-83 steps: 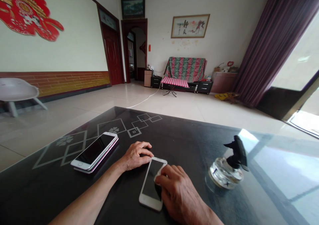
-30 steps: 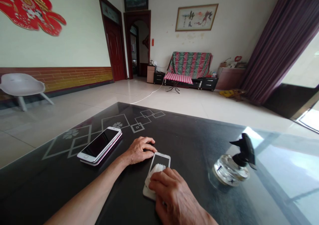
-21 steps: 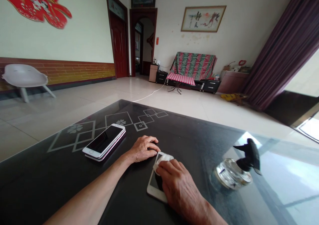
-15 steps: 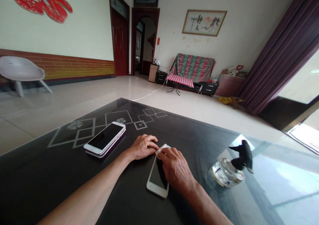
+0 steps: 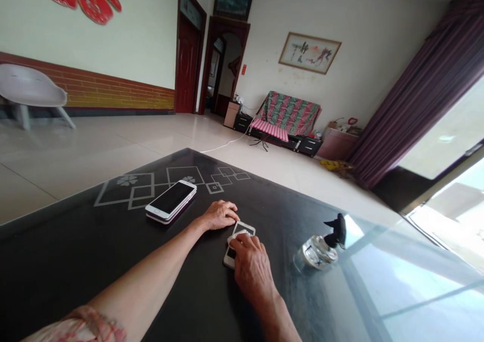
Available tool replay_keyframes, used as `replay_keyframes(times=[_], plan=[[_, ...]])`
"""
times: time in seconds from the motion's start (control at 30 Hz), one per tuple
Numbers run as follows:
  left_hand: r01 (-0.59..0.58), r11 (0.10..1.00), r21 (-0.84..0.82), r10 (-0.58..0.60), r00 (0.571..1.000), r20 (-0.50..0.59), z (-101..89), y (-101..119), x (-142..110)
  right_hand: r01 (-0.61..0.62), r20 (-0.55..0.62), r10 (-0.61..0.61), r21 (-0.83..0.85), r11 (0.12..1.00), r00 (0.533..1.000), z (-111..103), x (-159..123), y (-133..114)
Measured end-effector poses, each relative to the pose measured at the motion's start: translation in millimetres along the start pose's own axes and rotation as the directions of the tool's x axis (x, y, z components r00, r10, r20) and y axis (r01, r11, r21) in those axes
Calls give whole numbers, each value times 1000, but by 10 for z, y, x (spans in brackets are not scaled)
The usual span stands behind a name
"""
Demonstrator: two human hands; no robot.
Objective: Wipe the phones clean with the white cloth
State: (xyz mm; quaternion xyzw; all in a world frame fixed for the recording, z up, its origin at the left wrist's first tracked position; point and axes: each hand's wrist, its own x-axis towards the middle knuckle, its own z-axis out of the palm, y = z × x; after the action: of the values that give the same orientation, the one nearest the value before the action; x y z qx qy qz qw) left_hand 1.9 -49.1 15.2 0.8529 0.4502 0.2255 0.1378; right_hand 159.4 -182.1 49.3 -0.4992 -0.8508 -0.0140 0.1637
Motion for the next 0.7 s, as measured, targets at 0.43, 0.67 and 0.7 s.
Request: replay_keyframes(times=[0.43, 0.67, 0.7], plan=[[-4, 1000, -12, 5, 1000, 19, 58, -59, 43, -72, -63, 67, -79, 994, 996, 139, 221, 98], [-6, 1000, -6, 6, 1000, 19, 48, -54, 34, -23, -61, 20, -42, 999, 998, 114, 101, 0], [-5, 1000, -7, 5, 1000, 19, 45, -54, 32, -16, -54, 15, -27, 999, 998, 100, 49, -38]])
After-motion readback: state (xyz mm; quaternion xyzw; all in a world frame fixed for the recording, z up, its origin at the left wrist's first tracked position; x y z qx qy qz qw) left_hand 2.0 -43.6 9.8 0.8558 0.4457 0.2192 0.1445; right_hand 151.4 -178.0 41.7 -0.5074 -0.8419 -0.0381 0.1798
